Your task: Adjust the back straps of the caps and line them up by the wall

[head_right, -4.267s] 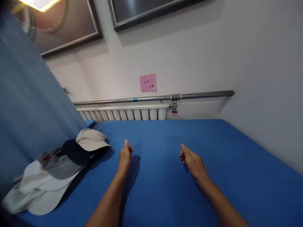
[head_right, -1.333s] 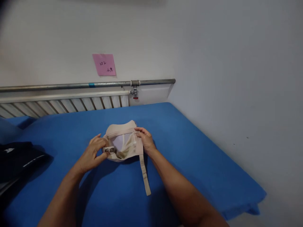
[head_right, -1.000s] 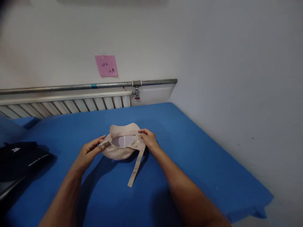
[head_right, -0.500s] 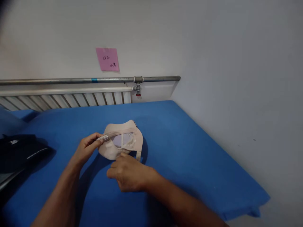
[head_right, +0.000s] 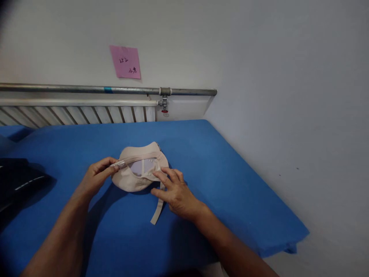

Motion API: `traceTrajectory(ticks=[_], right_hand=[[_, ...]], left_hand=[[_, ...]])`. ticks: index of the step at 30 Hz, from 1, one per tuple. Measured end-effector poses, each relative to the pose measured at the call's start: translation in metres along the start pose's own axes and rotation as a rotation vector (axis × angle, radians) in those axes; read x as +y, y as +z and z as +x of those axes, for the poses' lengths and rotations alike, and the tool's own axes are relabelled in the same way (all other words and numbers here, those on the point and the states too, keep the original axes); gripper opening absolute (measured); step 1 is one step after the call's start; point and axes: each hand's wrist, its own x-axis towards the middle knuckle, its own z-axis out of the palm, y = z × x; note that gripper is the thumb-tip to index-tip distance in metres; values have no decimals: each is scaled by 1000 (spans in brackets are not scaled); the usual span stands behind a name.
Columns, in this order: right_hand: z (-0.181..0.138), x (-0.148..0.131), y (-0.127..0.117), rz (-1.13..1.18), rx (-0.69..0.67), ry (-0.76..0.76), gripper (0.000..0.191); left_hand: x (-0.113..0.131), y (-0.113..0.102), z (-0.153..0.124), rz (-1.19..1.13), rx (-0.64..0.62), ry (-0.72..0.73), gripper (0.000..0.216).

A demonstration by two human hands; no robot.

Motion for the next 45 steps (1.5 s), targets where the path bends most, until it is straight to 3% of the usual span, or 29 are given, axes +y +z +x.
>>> traceTrajectory(ticks=[5, 9, 14, 19, 22, 26, 32, 45], right_hand=[[-2, -2, -5, 68, 152, -30, 25], [15, -13, -17, 387, 237, -29, 25], [64, -22, -29, 841, 171, 331, 24], [96, -17, -17, 1136, 100, 468, 29], [94, -16, -2, 1258, 29, 543, 34], [84, -15, 12, 1350, 26, 633, 24], [82, -9, 14, 1575, 89, 764, 20], [83, -8, 16, 1737, 2, 835, 15]], left_hand=[[-8, -2, 1, -6, 11, 1, 19], [-9, -2, 0, -6, -49, 29, 21], [-2, -1, -1, -6, -127, 59, 22], [-4, -5, -1, -134, -164, 26, 21], [-7, -5, -1, -258, -188, -27, 19], [-13, -5, 0, -377, -218, -89, 17], [-18, -4, 2, -459, -210, -164, 16], [-11, 6, 5, -617, -195, -313, 31]])
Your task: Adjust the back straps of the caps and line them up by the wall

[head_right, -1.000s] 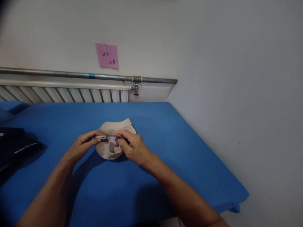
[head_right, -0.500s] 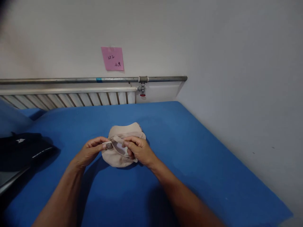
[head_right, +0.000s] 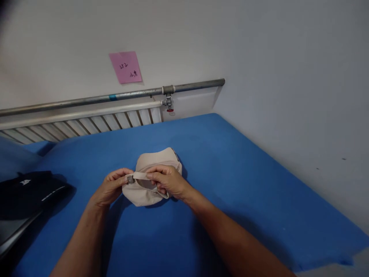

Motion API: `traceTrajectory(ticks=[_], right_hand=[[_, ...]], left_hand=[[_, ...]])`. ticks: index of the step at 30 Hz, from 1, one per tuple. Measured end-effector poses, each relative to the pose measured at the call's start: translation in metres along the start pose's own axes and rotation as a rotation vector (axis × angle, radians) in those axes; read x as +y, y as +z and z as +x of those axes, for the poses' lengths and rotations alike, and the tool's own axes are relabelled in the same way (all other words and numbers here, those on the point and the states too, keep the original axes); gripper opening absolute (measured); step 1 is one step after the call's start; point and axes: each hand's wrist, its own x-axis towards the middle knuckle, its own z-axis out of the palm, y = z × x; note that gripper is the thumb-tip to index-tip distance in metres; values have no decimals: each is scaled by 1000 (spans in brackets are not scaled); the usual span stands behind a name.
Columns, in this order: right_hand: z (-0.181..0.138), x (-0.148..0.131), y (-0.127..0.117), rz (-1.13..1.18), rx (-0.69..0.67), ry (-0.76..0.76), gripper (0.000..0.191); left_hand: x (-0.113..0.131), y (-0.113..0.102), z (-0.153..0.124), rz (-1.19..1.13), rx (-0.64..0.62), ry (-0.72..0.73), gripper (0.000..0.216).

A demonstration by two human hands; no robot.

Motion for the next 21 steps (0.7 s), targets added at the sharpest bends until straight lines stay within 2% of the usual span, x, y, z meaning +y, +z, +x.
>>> traceTrajectory(ticks=[7, 13, 21], right_hand=[[1, 1, -2, -27, -6, 23, 9], [2, 1, -6, -60, -82, 77, 6], [5, 1, -6, -133, -67, 93, 6]], left_hand=[[0, 1, -1, -6, 10, -22, 28], [-1, 1, 0, -16, 26, -36, 27], [-2, 1, 1, 57, 52, -34, 27]])
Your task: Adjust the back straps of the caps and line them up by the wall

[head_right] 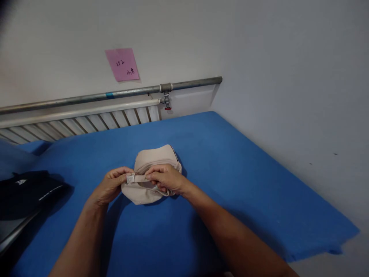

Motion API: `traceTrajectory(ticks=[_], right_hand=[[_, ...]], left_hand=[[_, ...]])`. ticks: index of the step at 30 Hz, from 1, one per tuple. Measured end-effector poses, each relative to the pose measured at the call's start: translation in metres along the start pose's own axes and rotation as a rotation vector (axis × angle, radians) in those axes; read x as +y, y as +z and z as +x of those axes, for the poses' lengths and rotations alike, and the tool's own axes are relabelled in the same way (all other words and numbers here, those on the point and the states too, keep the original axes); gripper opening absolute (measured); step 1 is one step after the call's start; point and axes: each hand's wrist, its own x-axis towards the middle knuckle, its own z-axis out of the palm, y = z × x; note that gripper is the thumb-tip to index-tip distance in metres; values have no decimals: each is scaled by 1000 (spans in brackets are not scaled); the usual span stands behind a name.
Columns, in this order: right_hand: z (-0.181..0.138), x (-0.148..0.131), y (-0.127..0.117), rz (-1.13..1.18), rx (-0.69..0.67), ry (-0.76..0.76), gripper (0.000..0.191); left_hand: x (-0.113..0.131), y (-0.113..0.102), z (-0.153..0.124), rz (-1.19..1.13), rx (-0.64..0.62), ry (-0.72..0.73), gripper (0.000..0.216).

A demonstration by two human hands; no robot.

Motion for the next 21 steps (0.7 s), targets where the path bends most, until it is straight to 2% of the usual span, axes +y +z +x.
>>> traceTrajectory(ticks=[8, 16, 21], right_hand=[[-1, 0, 1, -12, 40, -4, 7], [-5, -5, 12, -248, 203, -107, 16], [-8, -4, 15, -174, 175, -52, 13]], left_hand=[[3, 3, -2, 84, 0, 2, 27], [4, 8, -3, 168, -3, 37, 23], [4, 12, -2, 219, 41, 39, 16]])
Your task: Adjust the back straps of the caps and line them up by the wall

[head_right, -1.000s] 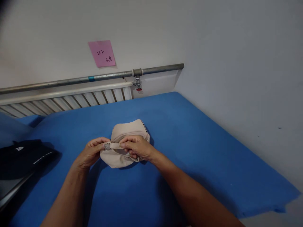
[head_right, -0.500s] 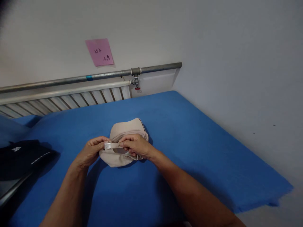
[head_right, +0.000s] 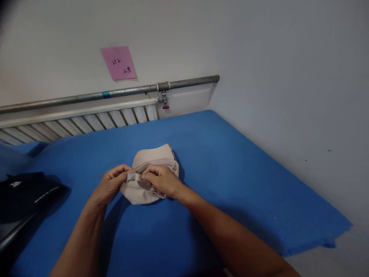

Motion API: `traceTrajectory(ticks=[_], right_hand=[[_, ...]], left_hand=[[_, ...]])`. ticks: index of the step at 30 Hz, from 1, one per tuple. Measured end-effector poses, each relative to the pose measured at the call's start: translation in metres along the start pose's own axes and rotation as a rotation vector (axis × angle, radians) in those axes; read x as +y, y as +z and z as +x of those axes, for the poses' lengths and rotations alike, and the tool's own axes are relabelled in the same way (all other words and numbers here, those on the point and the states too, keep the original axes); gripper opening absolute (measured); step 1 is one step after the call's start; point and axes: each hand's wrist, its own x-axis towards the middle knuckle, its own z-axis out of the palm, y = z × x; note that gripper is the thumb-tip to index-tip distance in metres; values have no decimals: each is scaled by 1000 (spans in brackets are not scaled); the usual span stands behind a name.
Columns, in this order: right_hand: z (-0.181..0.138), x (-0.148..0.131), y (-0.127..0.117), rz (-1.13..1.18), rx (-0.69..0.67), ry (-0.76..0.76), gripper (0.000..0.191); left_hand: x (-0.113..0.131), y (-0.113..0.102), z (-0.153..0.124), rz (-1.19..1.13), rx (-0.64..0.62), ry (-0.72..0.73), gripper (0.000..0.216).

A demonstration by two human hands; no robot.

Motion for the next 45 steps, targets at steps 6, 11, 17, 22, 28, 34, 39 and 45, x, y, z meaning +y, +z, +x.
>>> traceTrajectory(ticks=[6, 11, 17, 22, 28, 34, 39, 45], right_hand=[[-2, 0, -3, 184, -63, -19, 6], [1, 1, -3, 152, -39, 7, 7], [5, 7, -2, 203, -70, 42, 6], [5, 8, -3, 242, -72, 48, 7], [7, 10, -7, 378, -118, 116, 12], [7, 11, -3, 377, -94, 139, 7], [7, 10, -1, 337, -78, 158, 5], [6, 10, 5, 288, -4, 77, 3]], left_hand=[[0, 2, -1, 9, -20, 86, 14], [-1, 2, -2, -30, -22, 87, 15], [-2, 1, -1, -99, -45, 96, 19], [-2, 2, -1, -109, -35, 91, 18], [0, 4, -2, -121, -11, 97, 18], [0, 5, -1, -131, -3, 104, 20], [0, 5, -1, -125, -6, 97, 20], [0, 5, -1, -119, 5, 103, 17]])
